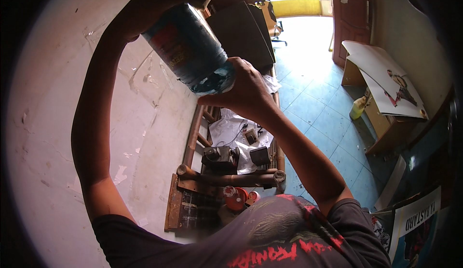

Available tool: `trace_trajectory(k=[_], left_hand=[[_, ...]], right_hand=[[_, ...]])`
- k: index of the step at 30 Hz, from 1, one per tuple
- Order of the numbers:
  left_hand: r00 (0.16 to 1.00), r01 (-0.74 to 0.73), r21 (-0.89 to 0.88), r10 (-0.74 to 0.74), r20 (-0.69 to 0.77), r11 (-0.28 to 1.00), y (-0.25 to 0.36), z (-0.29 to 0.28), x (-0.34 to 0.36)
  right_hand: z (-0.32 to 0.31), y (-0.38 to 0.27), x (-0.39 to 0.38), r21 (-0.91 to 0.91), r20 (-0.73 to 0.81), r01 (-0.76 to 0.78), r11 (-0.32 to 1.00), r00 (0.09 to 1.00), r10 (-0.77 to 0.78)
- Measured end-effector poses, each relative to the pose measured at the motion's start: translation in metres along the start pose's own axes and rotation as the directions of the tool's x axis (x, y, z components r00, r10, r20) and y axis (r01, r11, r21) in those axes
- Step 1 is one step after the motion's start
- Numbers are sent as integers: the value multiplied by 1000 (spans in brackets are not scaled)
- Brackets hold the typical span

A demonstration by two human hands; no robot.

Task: The person paints a large poster with blue paint using a sponge. They dip the sponge into a small container, apply paint to the poster surface, and periodically refill the container from a larger paint can.

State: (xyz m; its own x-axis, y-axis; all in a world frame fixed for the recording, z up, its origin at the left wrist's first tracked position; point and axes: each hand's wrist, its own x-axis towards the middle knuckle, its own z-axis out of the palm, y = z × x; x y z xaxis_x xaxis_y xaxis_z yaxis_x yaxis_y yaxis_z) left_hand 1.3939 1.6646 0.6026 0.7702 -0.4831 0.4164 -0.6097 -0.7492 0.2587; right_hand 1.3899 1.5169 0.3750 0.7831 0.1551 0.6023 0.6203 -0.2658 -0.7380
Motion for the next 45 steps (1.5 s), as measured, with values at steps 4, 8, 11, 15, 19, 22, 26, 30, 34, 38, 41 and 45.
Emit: trace_trajectory(k=[4, 8, 11, 15, 19, 22, 26, 30, 34, 38, 41, 45], left_hand=[[999, 33, -23, -33, -16, 999, -5, 1, 1], [997, 61, 62, -58, -46, 996, -4, -1, 1], [994, 98, 110, -93, -53, 989, 6, -2, -2], [994, 104, 182, -97, -50, 978, 10, 1, -4], [999, 42, 66, -43, 16, 997, 1, -5, -5], [995, 101, 78, -100, -16, 992, 8, -3, -8], [998, 62, 111, -62, -2, 992, 9, -3, -6], [996, -61, 197, 72, -46, 979, -29, -4, -8], [999, -2, 222, 10, -35, 975, -30, -5, -9], [995, 99, 94, -95, -36, 991, -22, -4, -16], [991, 131, 90, -126, -51, 987, -18, -2, -16], [986, 161, -5, -161, -41, 987, -17, -4, -18]], right_hand=[[-1, -1, -2, 21, 17, -3, 1000, 1000, 2], [0, -3, -6, 32, 4, 26, 999, 1000, -26], [2, -2, -6, 36, -4, 42, 998, 999, -42], [-2, -1, -5, 32, 1, 43, 999, 999, -43], [-4, -6, -4, 37, 1, 40, 999, 999, -40], [-4, -8, -5, 38, 5, 32, 999, 999, -32], [-9, -6, -6, 21, 3, 35, 999, 999, -35], [-7, -9, -9, 56, 7, 42, 998, 999, -42], [-6, -8, -10, 45, -10, 50, 998, 999, -50], [-3, -8, -13, 47, -39, 63, 997, 997, -61], [-2, -5, -14, 94, -19, 40, 995, 999, -38], [0, -7, -18, 131, -37, 62, 989, 998, -58]])
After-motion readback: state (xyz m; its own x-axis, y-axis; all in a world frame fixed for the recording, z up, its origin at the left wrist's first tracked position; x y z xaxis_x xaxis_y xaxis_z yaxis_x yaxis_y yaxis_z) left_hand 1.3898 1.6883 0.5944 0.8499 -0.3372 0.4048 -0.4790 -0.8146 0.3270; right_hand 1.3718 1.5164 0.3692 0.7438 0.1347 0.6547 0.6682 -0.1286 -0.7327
